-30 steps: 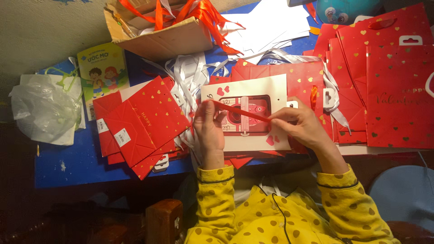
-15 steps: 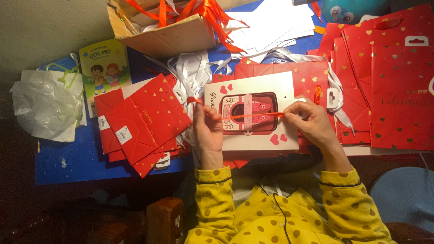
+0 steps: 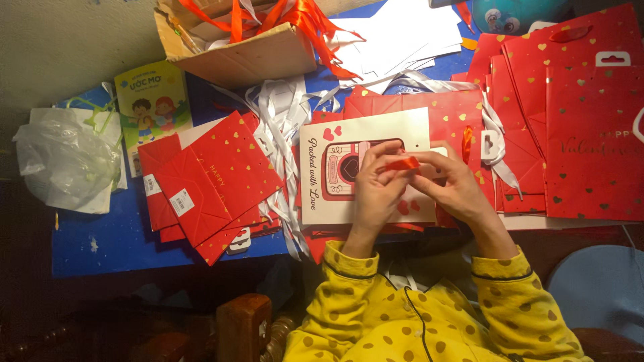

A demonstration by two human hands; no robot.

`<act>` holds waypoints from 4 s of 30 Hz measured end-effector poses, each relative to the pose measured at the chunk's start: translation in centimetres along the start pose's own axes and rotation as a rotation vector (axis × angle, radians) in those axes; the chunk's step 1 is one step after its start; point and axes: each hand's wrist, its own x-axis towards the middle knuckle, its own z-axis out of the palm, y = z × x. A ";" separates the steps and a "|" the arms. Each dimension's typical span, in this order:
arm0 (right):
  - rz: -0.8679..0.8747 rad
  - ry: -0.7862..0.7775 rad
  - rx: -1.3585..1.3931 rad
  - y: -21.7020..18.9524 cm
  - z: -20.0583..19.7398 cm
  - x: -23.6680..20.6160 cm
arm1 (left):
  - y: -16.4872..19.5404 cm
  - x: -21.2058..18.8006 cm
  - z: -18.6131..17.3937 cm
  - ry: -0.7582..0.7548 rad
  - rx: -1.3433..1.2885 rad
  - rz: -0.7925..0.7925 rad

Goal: The person ties red ribbons onto small red gift bags. They thread the ribbon through the bag's handle, pull it taut, and tie a knot or bow. The person repeats this process for multiple bags, stacking the finished ones on the table.

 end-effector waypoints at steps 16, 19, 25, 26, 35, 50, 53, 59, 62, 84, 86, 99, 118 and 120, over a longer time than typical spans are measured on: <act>0.162 -0.088 0.080 4.0 -2.7 -1.5 | 1.7 0.1 1.2 0.131 -0.178 0.020; 0.177 -0.080 -0.039 3.8 -2.1 -1.4 | 2.7 0.1 0.6 0.044 0.006 -0.048; 0.101 -0.116 0.092 3.5 -1.6 -1.3 | 4.2 -1.3 2.1 -0.005 0.321 -0.188; 0.115 -0.126 0.129 3.4 -1.6 -1.3 | 4.4 -1.3 2.3 0.002 0.366 -0.188; 0.042 -0.150 0.060 1.7 -1.8 -2.4 | 5.9 -2.1 2.8 -0.036 0.628 0.096; 0.199 -0.213 0.034 1.4 -2.9 -2.0 | 2.8 -0.6 1.2 0.113 -0.311 -0.136; 0.163 -0.209 0.028 1.3 -2.9 -1.9 | 3.1 -0.3 0.4 0.129 -0.392 -0.031; 0.134 -0.202 0.099 1.1 -2.4 -1.9 | 4.9 -0.4 0.0 0.027 0.187 -0.049; 0.141 -0.197 0.120 1.1 -2.3 -2.2 | 5.9 -1.4 1.0 -0.086 0.412 -0.097; 0.046 -0.207 0.195 1.1 -1.7 -3.8 | 7.4 -4.5 2.4 -0.185 0.403 0.342; 0.014 -0.175 0.132 0.5 -1.8 -3.9 | 7.7 -4.8 2.1 -0.120 0.222 0.315; 0.050 -0.018 0.043 0.7 -0.6 -5.1 | 10.3 -6.0 0.0 0.489 0.035 0.405; 0.111 0.007 0.015 -1.9 0.8 -5.2 | 12.6 -7.0 -1.2 0.677 0.714 0.706; 0.097 0.016 0.003 -2.4 0.8 -5.4 | 12.5 -7.2 -0.7 0.696 0.759 0.678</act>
